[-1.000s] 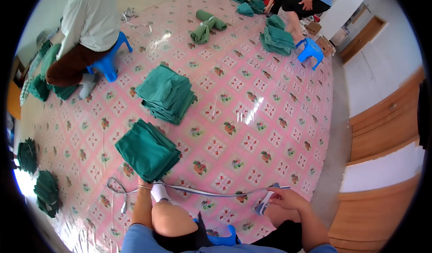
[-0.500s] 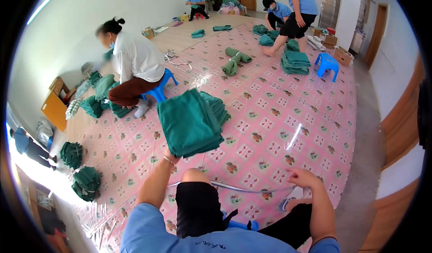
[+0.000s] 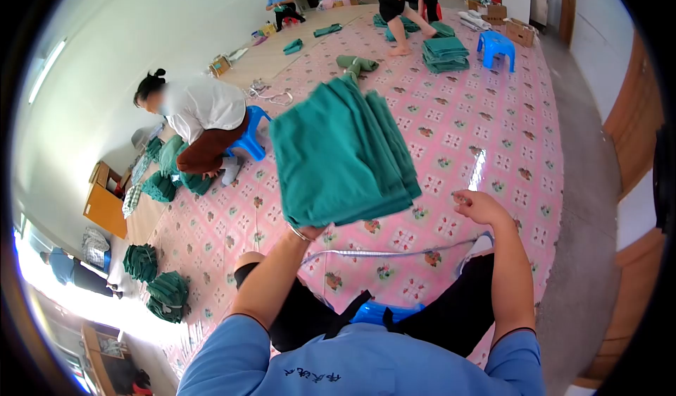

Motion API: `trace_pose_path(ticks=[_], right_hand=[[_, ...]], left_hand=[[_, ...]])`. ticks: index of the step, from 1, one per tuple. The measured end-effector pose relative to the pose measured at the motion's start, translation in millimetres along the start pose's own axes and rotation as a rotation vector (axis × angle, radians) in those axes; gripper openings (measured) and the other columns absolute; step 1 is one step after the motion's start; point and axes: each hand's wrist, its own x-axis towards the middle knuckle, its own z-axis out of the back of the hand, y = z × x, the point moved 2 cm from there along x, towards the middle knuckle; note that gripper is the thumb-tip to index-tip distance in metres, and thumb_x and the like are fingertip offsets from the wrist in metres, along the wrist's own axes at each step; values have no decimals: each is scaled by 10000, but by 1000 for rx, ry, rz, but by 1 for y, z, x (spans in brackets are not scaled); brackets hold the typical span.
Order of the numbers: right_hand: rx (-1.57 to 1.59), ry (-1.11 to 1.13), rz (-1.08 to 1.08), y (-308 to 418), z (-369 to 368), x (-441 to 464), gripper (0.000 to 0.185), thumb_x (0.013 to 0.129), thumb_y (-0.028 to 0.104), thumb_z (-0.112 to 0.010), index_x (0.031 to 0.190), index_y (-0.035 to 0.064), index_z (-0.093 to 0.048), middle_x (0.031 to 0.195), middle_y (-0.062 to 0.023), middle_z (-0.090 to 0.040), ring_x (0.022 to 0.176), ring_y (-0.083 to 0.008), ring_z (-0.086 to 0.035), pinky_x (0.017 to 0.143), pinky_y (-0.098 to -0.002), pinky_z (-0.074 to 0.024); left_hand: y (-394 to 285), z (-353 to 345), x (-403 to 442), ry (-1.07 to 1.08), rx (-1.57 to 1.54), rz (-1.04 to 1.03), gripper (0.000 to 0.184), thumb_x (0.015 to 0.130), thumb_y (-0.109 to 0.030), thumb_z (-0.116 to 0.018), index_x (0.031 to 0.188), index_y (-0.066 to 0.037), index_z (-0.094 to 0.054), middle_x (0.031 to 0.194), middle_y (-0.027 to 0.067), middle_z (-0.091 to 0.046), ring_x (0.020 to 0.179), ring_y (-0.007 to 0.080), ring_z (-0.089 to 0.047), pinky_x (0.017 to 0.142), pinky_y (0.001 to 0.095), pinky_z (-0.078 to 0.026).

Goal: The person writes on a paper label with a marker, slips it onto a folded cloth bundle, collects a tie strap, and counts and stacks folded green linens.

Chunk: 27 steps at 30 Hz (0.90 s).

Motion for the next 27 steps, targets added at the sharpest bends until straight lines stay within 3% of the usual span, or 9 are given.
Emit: trace_pose_path(ticks=[1,2,5,9,16,19,21,27], right_hand=[[-18,-12,11,-2,-1,0,472,843,268,-665,1257,62,-568,890,-117,-671,796,-203,-635,732,-334,-495],[17,37,-95,13,8,-8,515,831,320,-662,1275,79,-561,1022,-165,-661,933,-280,-637,817,-357,-497],[98,34,-134,1,9,-9,503,843,319,-654,1272,74,-564,1022,-170,-662,928,-285,-639,825,-361,-495],[113,37,-176,3,12,-18,461,849,271,-663,1256,73,-580,925,-153,-676,820,-237,-650,762,-350,-505],[89,79,-249,-13,-1,-19,477,846,262,-665,1275,82,-560,908,-145,-685,778,-221,-653,712,-338,-508],[44,72,-191,-26,-11,-18,472,853,279,-656,1270,79,-561,923,-148,-688,803,-232,-657,719,-347,-508],[-10,99,-283,-21,-11,-21,479,856,293,-651,1271,72,-559,925,-151,-688,830,-242,-660,735,-355,-508],[-48,98,-278,-28,-12,-22,488,854,334,-626,1262,74,-563,976,-160,-685,897,-279,-659,803,-381,-497]], left_hand=[[28,2,-5,2,-22,42,430,955,-333,-489,1299,-76,-504,1277,97,-574,1154,268,-562,984,447,-467],[55,6,-11,5,-41,84,431,955,-334,-488,1300,-76,-503,1278,97,-573,1155,268,-561,984,447,-466],[133,10,-29,26,-94,230,434,956,-339,-486,1302,-76,-502,1281,98,-571,1157,270,-560,985,448,-465],[187,5,-47,73,-118,373,439,958,-344,-483,1304,-75,-499,1286,99,-567,1159,272,-559,987,450,-464],[192,2,-47,168,-142,427,447,960,-355,-477,1309,-75,-495,1293,101,-562,1163,276,-557,990,453,-461],[185,6,-44,183,-164,405,451,962,-359,-474,1311,-74,-493,1297,102,-559,1165,277,-556,991,454,-460],[179,14,-43,179,-182,382,453,962,-362,-473,1312,-74,-492,1299,103,-557,1166,278,-555,991,455,-459],[159,34,-32,158,-213,297,461,964,-371,-468,1316,-74,-489,1306,104,-553,1169,282,-553,994,457,-457]])
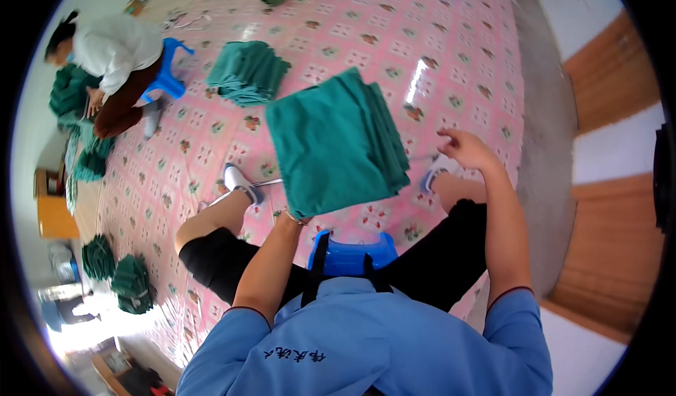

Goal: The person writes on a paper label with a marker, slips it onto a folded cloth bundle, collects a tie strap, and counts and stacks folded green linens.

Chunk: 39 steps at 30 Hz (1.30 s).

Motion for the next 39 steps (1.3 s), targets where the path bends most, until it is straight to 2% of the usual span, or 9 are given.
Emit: trace_pose_path(ticks=[11,14,16,17,21,24,28,35,39], right_hand=[[105,39,-22,-6,12,-9,506,871,324,-640,1304,88,-523,992,-142,-647,913,-277,-624,804,-363,-490],[161,42,5,-7,13,-5,491,877,316,-638,1298,88,-528,900,-115,-641,834,-234,-614,748,-354,-485],[186,44,17,-7,14,-4,493,877,318,-640,1297,86,-528,871,-107,-633,806,-220,-605,727,-352,-482],[197,48,23,-7,13,-3,494,877,319,-641,1296,84,-529,857,-102,-629,791,-214,-600,717,-351,-480],[240,14,15,0,0,6,523,883,353,-634,1300,59,-520,935,-133,-653,865,-237,-624,761,-349,-489],[237,31,23,1,-39,23,592,884,407,-618,1314,22,-489,1066,-191,-642,984,-291,-623,846,-376,-484],[191,147,99,-10,-140,66,845,829,505,-646,1413,-15,-327,1342,-298,-445,1246,-381,-459,1027,-420,-382],[159,-287,121,44,-219,117,1043,660,555,-770,1480,156,-264,1515,-276,-137,1366,-474,-209,1078,-576,-231],[-48,-421,342,87,-229,146,949,657,559,-758,1435,194,-356,1511,-206,-205,1341,-470,-235,1040,-638,-214]], left_hand=[[26,99,18,60,206,77,463,975,-363,-462,1324,-59,-471,1342,102,-522,1180,284,-544,997,441,-454],[54,200,21,-376,445,351,606,948,-427,-505,1441,-123,-325,1462,112,-381,1288,315,-435,1039,511,-378],[46,158,15,-903,611,380,834,882,-550,-554,1513,-244,-102,1540,115,-223,1388,342,-263,1062,599,-262],[43,162,14,-865,591,378,986,812,-693,-534,1498,-335,76,1572,99,-111,1425,351,-142,1071,632,-156],[41,158,32,-795,571,244,962,803,-776,-433,1515,-266,-34,1549,83,-195,1417,307,-181,1091,580,-165],[51,164,58,-603,616,232,968,805,-771,-437,1518,-272,-12,1565,67,-132,1429,309,-119,1054,629,-156],[56,113,66,-660,839,-93,831,912,-548,-527,1470,-32,-189,1398,170,-399,1267,252,-409,1057,336,-328],[38,147,93,-782,801,-229,921,873,-420,-638,1494,-31,-81,1451,232,-315,1318,300,-357,1071,378,-307],[-27,191,130,-936,502,-223,892,862,-428,-648,1504,-141,-99,1445,148,-362,1311,283,-352,1011,463,-321]])
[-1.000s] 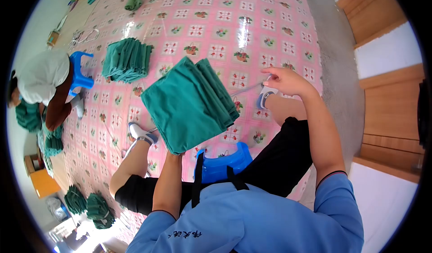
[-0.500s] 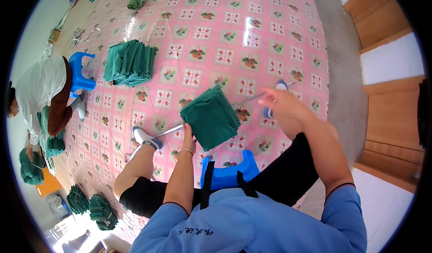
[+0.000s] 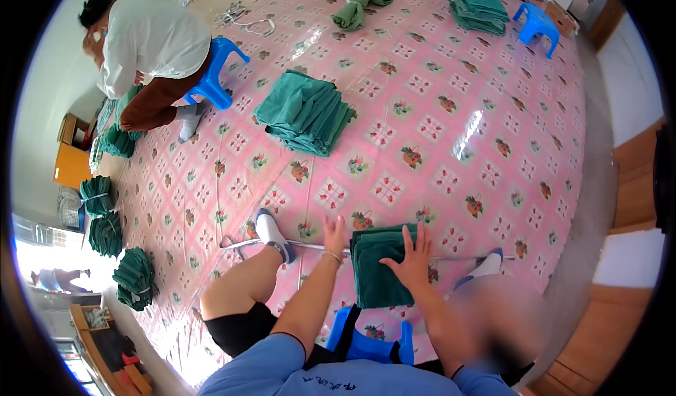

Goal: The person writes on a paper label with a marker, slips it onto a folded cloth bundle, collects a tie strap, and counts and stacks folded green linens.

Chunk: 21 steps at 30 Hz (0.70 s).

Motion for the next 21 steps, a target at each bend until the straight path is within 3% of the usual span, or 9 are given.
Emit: trace_pose_path(ticks=[3,4,8,10,12,16,21], right_hand=[[-137,118,-66,-3,-22,13,872,661,555,-758,1391,210,-429,1481,-185,-274,1326,-476,-255,1037,-636,-220],[-119,53,-45,-8,-29,14,794,652,542,-766,1332,230,-500,1436,-166,-346,1299,-466,-297,1025,-625,-254],[-44,-25,1,-30,-61,17,747,616,530,-789,1267,252,-550,1379,-140,-406,1255,-440,-362,996,-603,-315],[-51,-30,-15,-36,-65,19,728,598,526,-800,1237,265,-571,1355,-124,-424,1234,-426,-387,983,-589,-342],[-53,-7,-21,-40,-69,22,727,587,527,-805,1228,271,-576,1344,-117,-431,1228,-421,-394,978,-582,-350],[-35,48,-33,-47,-73,22,725,584,528,-814,1224,283,-579,1327,-110,-430,1221,-417,-398,971,-580,-356],[4,36,-21,-50,-75,21,710,581,506,-829,1202,266,-582,1304,-122,-435,1208,-428,-399,971,-567,-373]], left_hand=[[-65,-4,61,-112,-163,208,857,844,-394,-676,1494,-289,-129,1463,89,-339,1340,302,-299,962,597,-292],[-75,0,83,-120,-134,173,885,826,-382,-698,1490,-305,-118,1469,86,-325,1345,311,-289,959,601,-297],[-101,-18,181,-205,-32,76,989,755,-320,-776,1471,-364,-94,1483,80,-296,1348,335,-271,934,620,-322],[-114,-43,206,-261,-37,76,1052,722,-301,-804,1476,-334,-72,1475,101,-303,1323,346,-306,921,598,-359],[-130,-67,229,-287,-158,-5,1116,664,-277,-842,1481,-214,-84,1436,155,-337,1275,334,-376,931,551,-390],[-113,-64,289,-511,-82,-154,1010,613,-220,-835,1399,-94,-213,1332,161,-413,1176,283,-443,826,477,-445],[-126,-43,264,-259,-81,20,724,609,-166,-779,1215,-68,-394,1137,108,-496,1002,223,-494,686,404,-475]])
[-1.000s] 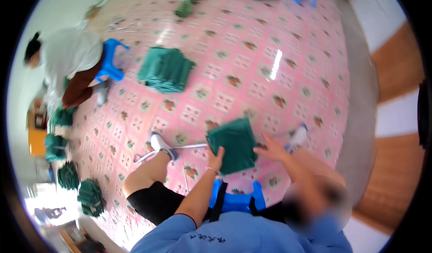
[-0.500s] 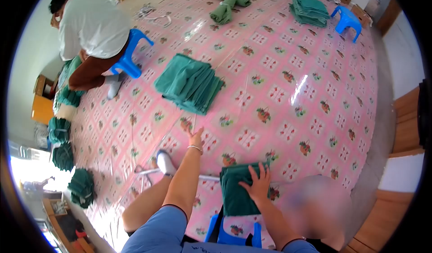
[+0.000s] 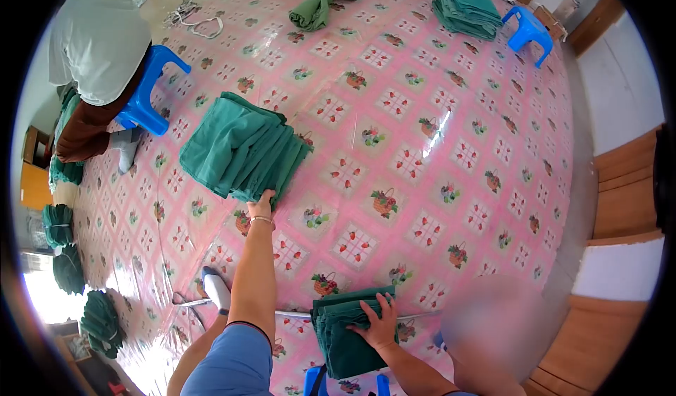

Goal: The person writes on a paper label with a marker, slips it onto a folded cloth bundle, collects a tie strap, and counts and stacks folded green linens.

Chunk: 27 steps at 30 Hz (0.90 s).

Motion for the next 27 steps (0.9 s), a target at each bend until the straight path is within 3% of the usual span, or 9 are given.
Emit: trace_pose_path(ticks=[1,3,5,6,10,16,20,22,27], right_hand=[[-2,-8,2,1,0,-1,707,579,504,-831,1195,261,-585,1299,-125,-439,1207,-428,-401,971,-567,-375],[-9,-30,11,3,2,1,699,575,500,-834,1181,252,-589,1288,-132,-446,1203,-430,-406,971,-566,-379],[-22,-38,16,3,2,1,702,571,501,-835,1177,247,-589,1282,-134,-451,1197,-431,-412,972,-569,-378],[-29,-40,18,2,2,0,703,568,502,-835,1176,245,-589,1279,-135,-453,1194,-432,-415,973,-571,-378],[-17,-58,26,5,3,-1,699,573,498,-832,1176,241,-587,1288,-138,-448,1191,-430,-419,981,-575,-373],[-41,-46,29,3,-2,-5,709,585,500,-824,1196,241,-576,1315,-143,-427,1209,-431,-399,993,-576,-361],[-33,-41,40,5,-2,0,731,598,492,-820,1229,235,-558,1331,-152,-416,1213,-437,-392,1004,-576,-349],[-17,-25,31,6,2,1,740,605,482,-821,1244,227,-551,1345,-159,-407,1217,-445,-384,1012,-576,-339],[57,161,-49,11,14,8,796,625,440,-826,1307,185,-507,1380,-179,-381,1269,-474,-320,1047,-575,-286]], left_hand=[[2,9,-9,-75,-35,-25,608,639,-162,-761,1144,-79,-432,1051,79,-528,920,198,-516,660,386,-478],[6,40,-26,82,-121,-132,587,677,-150,-736,1179,-89,-438,1032,71,-551,915,212,-537,700,383,-491],[26,98,-19,184,45,-103,532,714,-140,-708,1181,-56,-470,1052,85,-568,953,220,-551,774,373,-500],[40,146,-6,317,362,-149,554,721,-155,-710,1211,-38,-481,1097,104,-577,994,222,-552,826,366,-489],[27,262,-24,518,953,-174,480,867,-201,-636,1299,-53,-487,1202,94,-589,1075,247,-580,943,353,-464],[-53,299,-17,488,1311,-272,533,863,-268,-630,1321,-50,-466,1234,110,-569,1107,256,-563,961,362,-452],[-64,281,2,237,1096,-321,572,860,-313,-626,1336,-49,-452,1255,122,-556,1128,262,-551,973,369,-443],[-39,273,0,77,822,-323,592,858,-336,-624,1344,-48,-445,1266,127,-549,1139,265,-545,979,372,-439],[60,269,-61,-217,13,-78,644,855,-392,-619,1363,-45,-427,1293,141,-533,1165,272,-531,994,379,-429]])
